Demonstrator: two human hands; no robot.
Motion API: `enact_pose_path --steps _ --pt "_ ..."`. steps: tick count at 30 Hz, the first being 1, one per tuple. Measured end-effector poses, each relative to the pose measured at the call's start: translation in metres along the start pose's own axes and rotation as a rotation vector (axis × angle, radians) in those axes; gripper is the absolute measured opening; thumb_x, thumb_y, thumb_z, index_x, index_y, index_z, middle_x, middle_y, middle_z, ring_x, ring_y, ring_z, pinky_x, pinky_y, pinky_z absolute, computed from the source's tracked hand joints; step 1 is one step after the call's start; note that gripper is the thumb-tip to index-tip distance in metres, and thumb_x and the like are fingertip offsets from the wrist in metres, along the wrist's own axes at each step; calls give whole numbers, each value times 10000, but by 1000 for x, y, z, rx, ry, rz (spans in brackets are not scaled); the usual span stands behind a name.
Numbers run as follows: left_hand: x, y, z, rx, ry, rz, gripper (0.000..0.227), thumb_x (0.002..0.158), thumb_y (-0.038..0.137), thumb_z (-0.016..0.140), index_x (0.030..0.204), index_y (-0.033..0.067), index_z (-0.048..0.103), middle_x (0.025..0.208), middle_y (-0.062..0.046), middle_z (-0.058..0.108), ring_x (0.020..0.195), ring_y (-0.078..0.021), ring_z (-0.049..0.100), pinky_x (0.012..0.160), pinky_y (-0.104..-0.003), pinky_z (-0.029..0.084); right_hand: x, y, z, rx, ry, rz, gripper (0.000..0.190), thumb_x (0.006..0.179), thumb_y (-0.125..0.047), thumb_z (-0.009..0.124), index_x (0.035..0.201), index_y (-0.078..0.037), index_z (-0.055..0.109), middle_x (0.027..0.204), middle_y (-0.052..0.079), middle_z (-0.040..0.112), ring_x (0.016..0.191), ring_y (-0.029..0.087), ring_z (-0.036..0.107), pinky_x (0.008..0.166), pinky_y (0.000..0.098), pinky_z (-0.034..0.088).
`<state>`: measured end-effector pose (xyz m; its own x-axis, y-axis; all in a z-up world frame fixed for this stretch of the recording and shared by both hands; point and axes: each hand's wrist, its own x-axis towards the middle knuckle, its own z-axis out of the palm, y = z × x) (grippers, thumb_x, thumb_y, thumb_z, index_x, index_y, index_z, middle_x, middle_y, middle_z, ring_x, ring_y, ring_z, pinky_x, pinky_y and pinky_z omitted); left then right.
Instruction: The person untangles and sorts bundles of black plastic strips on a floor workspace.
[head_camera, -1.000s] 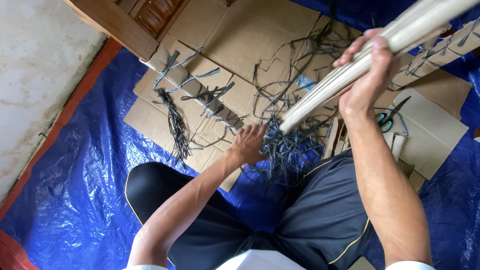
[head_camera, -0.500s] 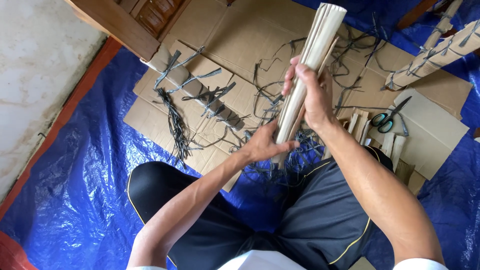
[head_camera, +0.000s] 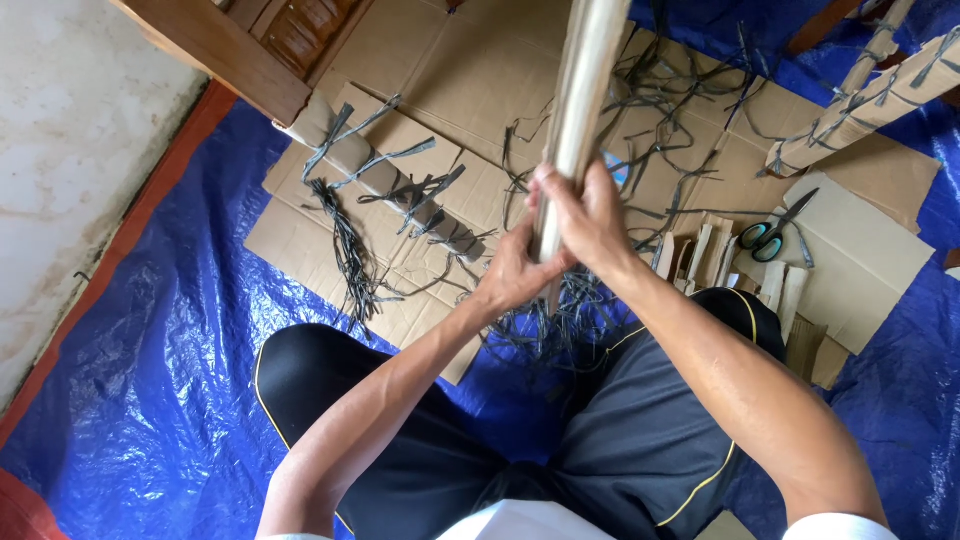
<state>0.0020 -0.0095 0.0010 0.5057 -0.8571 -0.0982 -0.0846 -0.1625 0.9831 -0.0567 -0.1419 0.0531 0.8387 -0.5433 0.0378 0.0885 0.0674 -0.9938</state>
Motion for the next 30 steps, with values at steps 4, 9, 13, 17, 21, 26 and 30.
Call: enact_pose_path --steps 4,9,13,17,21,26,30 --pt "-2 18 1 90 -68 -52 832 790 566 793 1296 -44 541 1067 -198 727 936 -285 759 838 -399 645 15 -32 -29 -8 112 -35 322 1018 -133 589 1282 -7 456 922 118 642 770 195 694 699 379 665" --pt "-11 -14 7 178 -127 72 830 832 500 836 1419 25 489 1236 -175 689 1144 -282 702 963 -410 593 28 -29 -136 -111 292 -207 149 1145 -5 617 1247 15 510 1059 106 692 828 170 701 751 310 582" --pt "-18 -37 8 313 -173 -18 876 770 465 842 1436 55 446 1281 -162 656 1101 -292 696 923 -415 577 -28 25 -242 -498 432 -29 205 1193 -141 590 1097 9 690 958 70 738 870 119 743 807 277 607" --pt "-26 -87 16 537 -262 -86 800 823 424 835 1422 46 461 1288 -200 621 1120 -358 666 937 -464 536 -134 158 -338 -1145 522 -67 484 1026 -211 698 1326 105 487 1085 265 659 924 386 651 782 437 518" --pt "-40 -167 24 651 -281 -10 738 834 375 830 1389 33 486 1247 -208 605 1140 -368 636 972 -470 522 -231 225 -343 -1108 571 522 606 1063 -380 748 1362 78 486 1199 339 674 1109 518 661 975 565 541" --pt "-64 -224 48 717 -211 -123 726 784 310 849 1354 28 498 1234 -210 594 1188 -401 561 1018 -470 488 -274 251 -298 -1045 586 896 706 956 -356 729 1474 27 439 1279 347 625 1154 544 605 951 621 501" --pt "-73 -209 66 732 -171 -254 784 709 286 824 1391 74 500 1384 -217 503 1253 -430 479 1057 -501 439 -271 249 -241 -1236 611 527 798 1022 -430 716 1542 74 381 1623 339 363 1501 505 321 1241 581 290"
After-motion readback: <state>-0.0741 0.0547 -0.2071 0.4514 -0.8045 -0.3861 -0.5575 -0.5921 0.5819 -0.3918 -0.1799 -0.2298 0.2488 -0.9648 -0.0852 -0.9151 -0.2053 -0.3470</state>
